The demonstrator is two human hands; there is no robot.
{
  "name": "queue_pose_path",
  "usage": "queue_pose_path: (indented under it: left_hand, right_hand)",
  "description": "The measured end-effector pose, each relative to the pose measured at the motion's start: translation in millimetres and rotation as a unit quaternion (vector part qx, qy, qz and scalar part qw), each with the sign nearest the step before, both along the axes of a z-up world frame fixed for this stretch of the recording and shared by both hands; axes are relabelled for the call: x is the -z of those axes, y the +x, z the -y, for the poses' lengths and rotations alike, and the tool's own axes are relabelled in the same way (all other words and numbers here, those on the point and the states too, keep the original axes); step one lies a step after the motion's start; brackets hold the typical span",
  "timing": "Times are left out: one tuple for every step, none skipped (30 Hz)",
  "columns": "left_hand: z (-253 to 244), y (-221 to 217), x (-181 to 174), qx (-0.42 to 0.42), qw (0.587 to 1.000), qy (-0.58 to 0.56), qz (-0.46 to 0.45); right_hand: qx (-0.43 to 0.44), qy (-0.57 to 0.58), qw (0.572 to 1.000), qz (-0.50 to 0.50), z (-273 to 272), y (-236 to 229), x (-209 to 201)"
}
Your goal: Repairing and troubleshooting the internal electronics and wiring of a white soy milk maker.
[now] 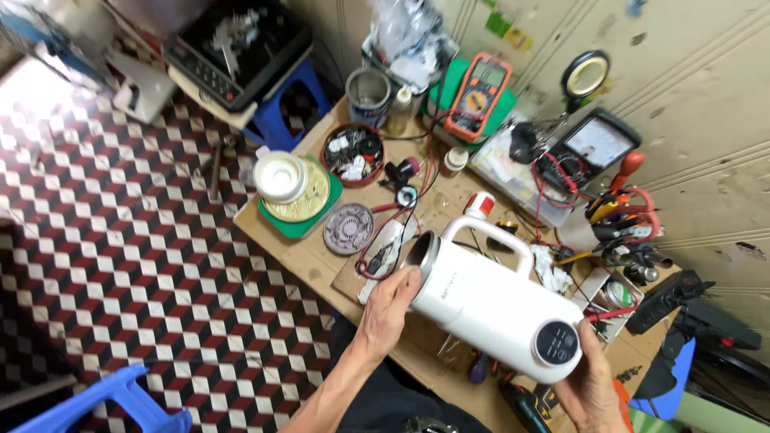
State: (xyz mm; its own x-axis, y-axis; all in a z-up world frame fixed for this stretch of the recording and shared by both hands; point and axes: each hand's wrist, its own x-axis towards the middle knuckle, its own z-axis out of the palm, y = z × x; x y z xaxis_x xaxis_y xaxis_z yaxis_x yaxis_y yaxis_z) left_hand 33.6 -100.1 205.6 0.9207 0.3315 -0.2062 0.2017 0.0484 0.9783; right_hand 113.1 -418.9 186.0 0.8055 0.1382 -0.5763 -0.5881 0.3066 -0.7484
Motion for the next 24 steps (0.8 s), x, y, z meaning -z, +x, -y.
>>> queue_pose_path:
  left_hand:
    - [3,-1,-13,0.003,1.0,0.007,0.005]
    - [6,-3,-25,0.001,1.0,-0.003,0.025]
    - [12,-7,-36,0.001,0.999,-0.017,0.041]
    - [16,-8,-41,0.005,0.999,-0.012,0.044]
    - [19,-9,-45,0.009,0.999,-0.004,0.035]
    - [22,-10,-49,0.013,1.0,0.004,0.026]
    - [25,-9,-48,0.017,0.999,0.008,0.029]
    - [27,-8,-46,0.012,0.999,-0.009,0.04]
    - [31,-8,-43,0.008,0.998,-0.029,0.049]
    - [31,-7,-42,0.013,0.998,-0.028,0.051]
    - [32,-6,-41,0.023,0.998,-0.039,0.046]
    - [33,-5,-40,0.033,0.997,-0.05,0.041]
    - [35,-4,-40,0.037,0.997,-0.048,0.042]
    - [36,-3,-40,0.042,0.996,-0.063,0.049]
    - [39,-4,-40,0.047,0.994,-0.08,0.054]
    - [39,-4,-36,0.05,0.994,-0.08,0.055]
    - [40,-4,-32,0.055,0.995,-0.065,0.047]
    - [40,-5,-29,0.06,0.996,-0.049,0.04]
    - [40,-4,-34,0.06,0.996,-0.048,0.041]
    - [41,-3,-39,0.06,0.996,-0.047,0.048]
    - [43,-2,-44,0.061,0.996,-0.047,0.055]
    - [44,-2,-44,0.062,0.995,-0.048,0.055]
    - [44,-3,-44,0.066,0.997,-0.035,0.037]
    - [44,-4,-44,0.07,0.997,-0.022,0.018]
  right_hand:
    - [0.003,0.007,1.0,0.005,1,-2,3]
    - [0.029,0.022,0.999,0.009,2,-4,7]
    - [0.055,0.035,0.998,0.009,4,-9,11]
    - [0.059,0.039,0.997,0.011,0,-13,6]
    - [0.093,0.042,0.995,0.015,-6,-15,1]
    - [0.127,0.045,0.991,0.018,-13,-17,-3]
    - [0.131,0.049,0.99,0.021,-17,-20,-9]
    - [0.147,0.05,0.987,0.031,-22,-22,-15]
    - [0.164,0.048,0.984,0.04,-25,-26,-21]
    - [0.169,0.049,0.983,0.042,-23,-27,-22]
    - [0.174,0.05,0.982,0.059,-20,-29,-23]
    - [0.178,0.05,0.98,0.076,-18,-31,-24]
    - [0.182,0.052,0.979,0.078,-17,-31,-25]
    - [0.184,0.048,0.978,0.087,-16,-31,-27]
    - [0.185,0.043,0.977,0.096,-14,-32,-28]
    - [0.188,0.043,0.976,0.097,-14,-33,-31]
    - [0.184,0.037,0.977,0.1,-13,-33,-34]
    - [0.18,0.03,0.978,0.103,-13,-33,-37]
    - [0.18,0.031,0.978,0.104,-12,-34,-36]
    - [0.169,0.017,0.979,0.108,-12,-34,-34]
    - [0.159,0.001,0.981,0.111,-9,-35,-33]
    - [0.16,0.001,0.981,0.112,-7,-34,-35]
    - [0.147,-0.015,0.984,0.105,-6,-33,-37]
    - [0.134,-0.03,0.986,0.097,-6,-33,-39]
